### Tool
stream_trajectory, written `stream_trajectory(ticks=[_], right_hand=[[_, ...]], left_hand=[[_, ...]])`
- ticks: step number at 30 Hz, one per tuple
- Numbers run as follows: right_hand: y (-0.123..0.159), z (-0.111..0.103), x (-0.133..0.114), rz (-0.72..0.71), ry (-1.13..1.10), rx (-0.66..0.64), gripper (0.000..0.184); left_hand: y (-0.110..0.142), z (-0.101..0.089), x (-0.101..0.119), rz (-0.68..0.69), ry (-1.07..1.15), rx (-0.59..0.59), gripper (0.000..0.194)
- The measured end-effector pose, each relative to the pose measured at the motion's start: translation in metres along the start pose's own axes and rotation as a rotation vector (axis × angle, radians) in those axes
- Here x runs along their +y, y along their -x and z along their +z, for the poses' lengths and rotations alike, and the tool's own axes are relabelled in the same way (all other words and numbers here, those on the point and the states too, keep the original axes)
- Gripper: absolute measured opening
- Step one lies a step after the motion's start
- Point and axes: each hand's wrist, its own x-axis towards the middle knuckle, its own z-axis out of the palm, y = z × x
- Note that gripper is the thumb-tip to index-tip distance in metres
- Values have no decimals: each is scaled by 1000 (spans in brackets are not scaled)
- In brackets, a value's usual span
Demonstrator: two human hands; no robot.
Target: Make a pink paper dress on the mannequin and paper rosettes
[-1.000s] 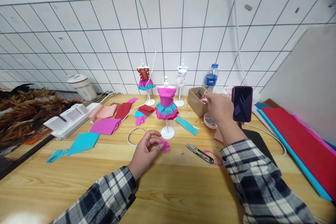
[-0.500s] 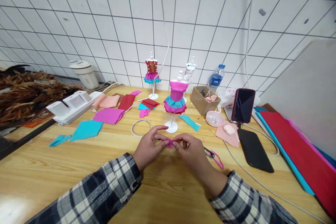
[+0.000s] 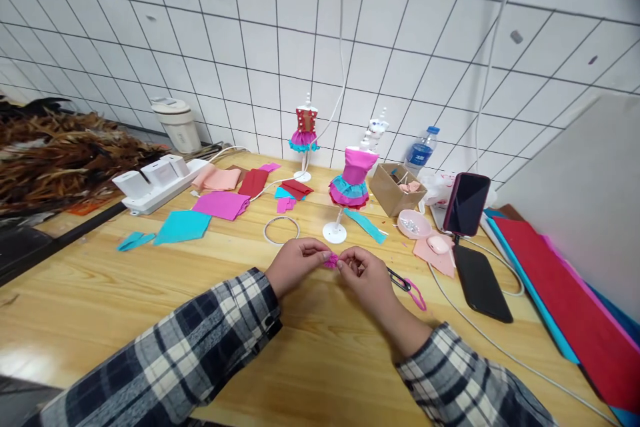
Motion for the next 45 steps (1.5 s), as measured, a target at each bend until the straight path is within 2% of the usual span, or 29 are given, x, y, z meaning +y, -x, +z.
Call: stream_trajectory(ticks=[5, 9, 13, 17, 19, 22, 25, 27, 30, 32, 35, 38, 40, 41, 45], right_hand=[[-1, -1, 2, 45, -44, -11, 16], [-1, -2, 3, 35, -77, -6, 15], [0, -1, 2, 27, -182, -12, 26], [-3, -2, -1, 33, -145, -22, 20], [-7, -13, 0, 29, -140, -38, 23], [-15, -45, 12, 24, -96, -79, 36], [-18, -81, 31, -30, 208, -151, 27], [-15, -94, 42, -63, 322, -229, 18], [-10, -88, 46, -86, 358, -260, 17], [-9, -75, 42, -114, 412, -251, 19], [-9, -57, 33, -141, 539, -221, 11], [-11, -54, 31, -179, 595, -237, 11], [-13, -64, 33, -179, 569, -180, 10], [-14, -71, 33, -159, 527, -111, 10], [-17, -112, 29, -45, 116, 341, 13]], left_hand=[[1, 2, 1, -52, 53, -39, 48], [1, 2, 2, -33, -44, -50, 31], [1, 2, 3, -25, -44, -71, 28], [2, 2, 5, -6, -108, -72, 28], [2, 2, 5, -16, -102, -84, 29], [1, 0, 4, -51, -48, -84, 32], [-1, -1, 2, -71, -13, -70, 35], [-1, -1, 0, -83, 3, -63, 36], [-1, -1, 1, -88, 18, -61, 35], [-1, 0, 2, -74, 11, -59, 34], [-1, -1, 2, -48, -25, -55, 33], [-2, -2, 1, -37, -55, -54, 34], [-2, -3, -1, -33, -61, -44, 34], [-2, -3, -1, -31, -64, -39, 35], [-3, -3, 0, -24, -122, -42, 33]])
